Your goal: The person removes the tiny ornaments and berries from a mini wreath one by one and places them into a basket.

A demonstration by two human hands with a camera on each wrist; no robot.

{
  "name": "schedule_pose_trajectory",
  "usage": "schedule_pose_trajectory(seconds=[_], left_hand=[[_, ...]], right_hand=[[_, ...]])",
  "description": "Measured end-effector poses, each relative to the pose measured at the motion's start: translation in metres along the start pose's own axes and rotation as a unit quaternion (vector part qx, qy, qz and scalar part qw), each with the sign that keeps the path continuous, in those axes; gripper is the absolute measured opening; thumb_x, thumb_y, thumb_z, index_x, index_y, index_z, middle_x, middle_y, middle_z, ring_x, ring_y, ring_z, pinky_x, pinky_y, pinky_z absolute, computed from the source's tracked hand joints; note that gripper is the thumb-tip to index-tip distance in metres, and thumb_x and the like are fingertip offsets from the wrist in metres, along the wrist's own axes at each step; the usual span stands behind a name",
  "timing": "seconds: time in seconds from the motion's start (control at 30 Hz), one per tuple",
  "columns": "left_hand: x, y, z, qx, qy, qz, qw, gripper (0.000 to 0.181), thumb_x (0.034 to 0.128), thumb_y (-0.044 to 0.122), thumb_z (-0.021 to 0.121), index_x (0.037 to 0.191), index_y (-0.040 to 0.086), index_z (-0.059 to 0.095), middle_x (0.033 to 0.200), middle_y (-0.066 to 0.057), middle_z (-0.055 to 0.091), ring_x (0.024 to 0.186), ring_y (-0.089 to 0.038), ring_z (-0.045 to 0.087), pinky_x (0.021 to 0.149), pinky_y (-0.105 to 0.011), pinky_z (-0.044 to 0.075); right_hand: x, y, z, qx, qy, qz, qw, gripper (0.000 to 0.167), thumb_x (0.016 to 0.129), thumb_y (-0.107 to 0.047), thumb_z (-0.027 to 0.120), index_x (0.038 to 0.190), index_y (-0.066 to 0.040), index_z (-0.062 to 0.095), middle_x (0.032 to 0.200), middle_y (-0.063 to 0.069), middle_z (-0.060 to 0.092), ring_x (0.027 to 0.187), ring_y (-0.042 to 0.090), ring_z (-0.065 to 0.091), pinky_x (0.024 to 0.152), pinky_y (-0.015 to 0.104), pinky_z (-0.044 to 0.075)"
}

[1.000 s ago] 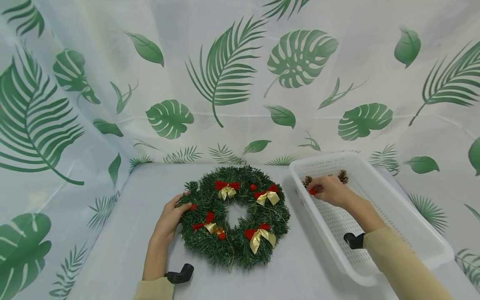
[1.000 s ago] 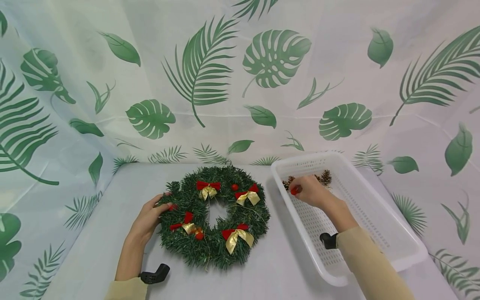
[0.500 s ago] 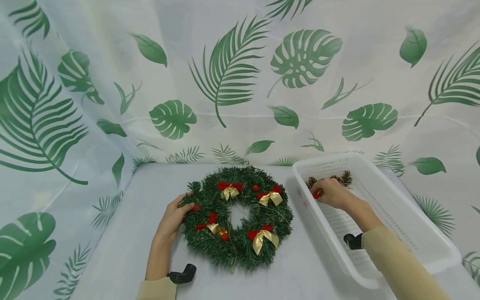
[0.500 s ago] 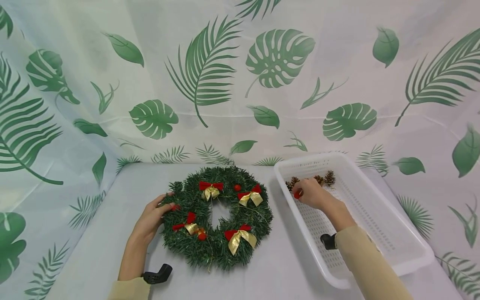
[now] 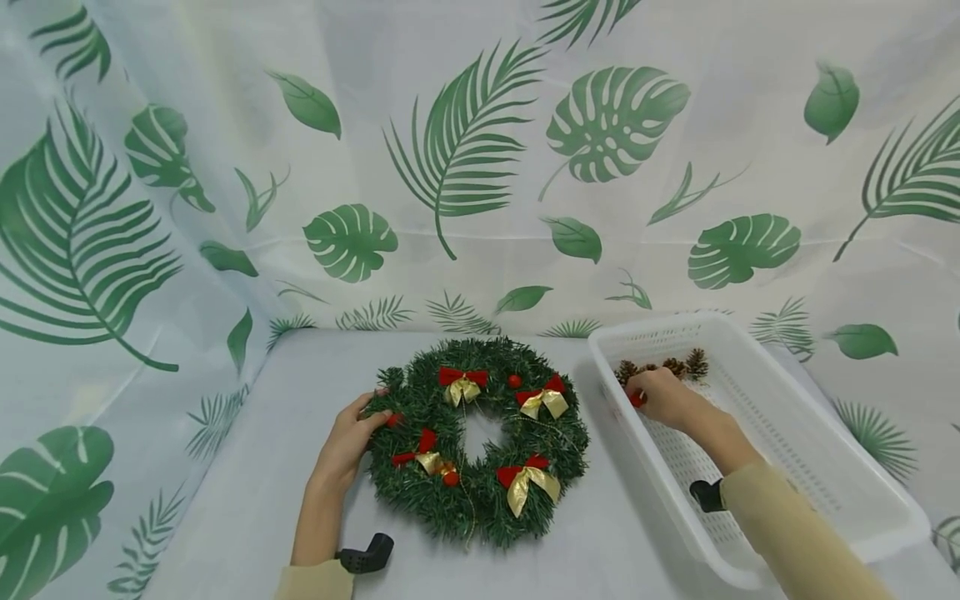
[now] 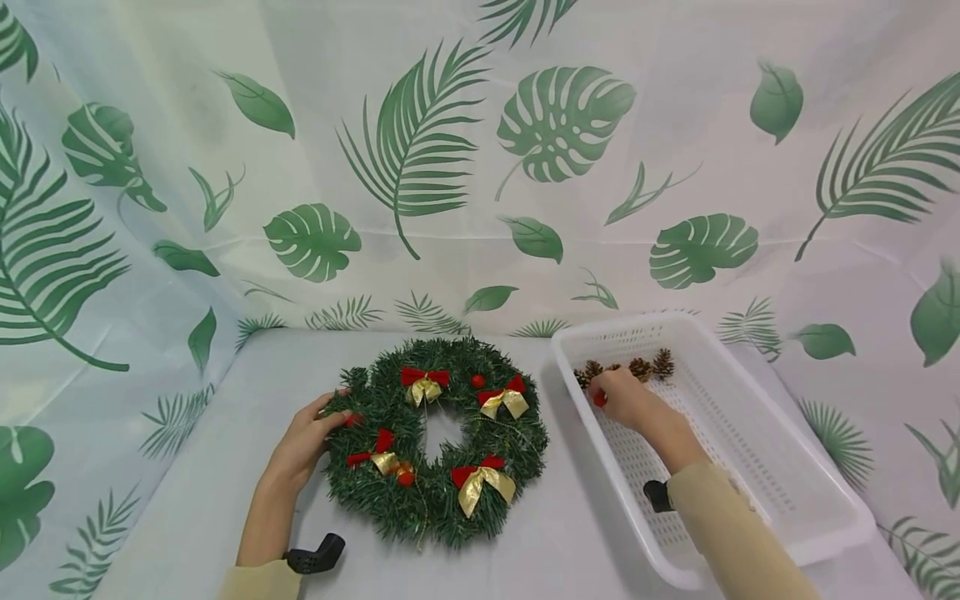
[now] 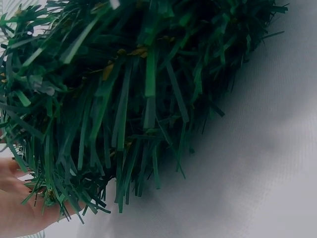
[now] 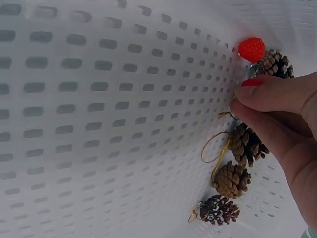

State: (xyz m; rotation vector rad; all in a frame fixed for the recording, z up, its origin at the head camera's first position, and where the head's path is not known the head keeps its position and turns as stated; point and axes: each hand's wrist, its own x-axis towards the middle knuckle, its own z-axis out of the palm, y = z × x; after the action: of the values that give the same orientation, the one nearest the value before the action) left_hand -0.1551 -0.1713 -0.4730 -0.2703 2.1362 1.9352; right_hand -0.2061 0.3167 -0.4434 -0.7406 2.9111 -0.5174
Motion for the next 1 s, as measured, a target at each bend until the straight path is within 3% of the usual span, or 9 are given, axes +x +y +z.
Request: schedule_pose_trajectory(seconds=[0.4,0.77,1.0], left_hand=[[0.0029,-0.0013,-0.0003,-0.006,0.006,-0.001,1.0000,0.069,0.1043,0.017,0.058,0.163,0.003,0.025,0.171,-0.024,0.001,0.157,-0.048,0.002,0.123,-0.067,0.017],[0.0021,-0.0017,0.0000,-0.006,0.000,0.004,1.0000,0.069,0.1040,0.016,0.058,0.163,0.003,0.024,0.171,-0.026,0.004,0.156,-0.049,0.009,0.122,-0.067,0.019],[0.0019,-0.0008,-0.0009,-0.005,0.001,0.001,1.0000,0.067,0.1041,0.016,0.057,0.163,0.003,0.027,0.171,-0.025,0.004,0.156,-0.048,0.008,0.122,-0.067,0.020]], right_hand=[[0.0014,0.0019,0.0043,0.003,0.002,0.003,1.0000,0.015,0.080,0.014,0.076,0.087,0.001,0.076,0.079,0.010,0.072,0.069,0.020,0.065,0.058,0.032,0.055],[0.0003,-0.0004,0.0045,-0.007,-0.003,0.004,1.0000,0.013,0.081,0.012,0.077,0.083,0.000,0.074,0.075,0.007,0.070,0.064,0.012,0.057,0.054,0.027,0.047],[-0.0020,0.0004,0.0030,-0.006,-0.001,-0.003,1.0000,0.015,0.080,0.014,0.075,0.088,0.002,0.075,0.081,0.012,0.072,0.066,0.015,0.059,0.055,0.028,0.046]])
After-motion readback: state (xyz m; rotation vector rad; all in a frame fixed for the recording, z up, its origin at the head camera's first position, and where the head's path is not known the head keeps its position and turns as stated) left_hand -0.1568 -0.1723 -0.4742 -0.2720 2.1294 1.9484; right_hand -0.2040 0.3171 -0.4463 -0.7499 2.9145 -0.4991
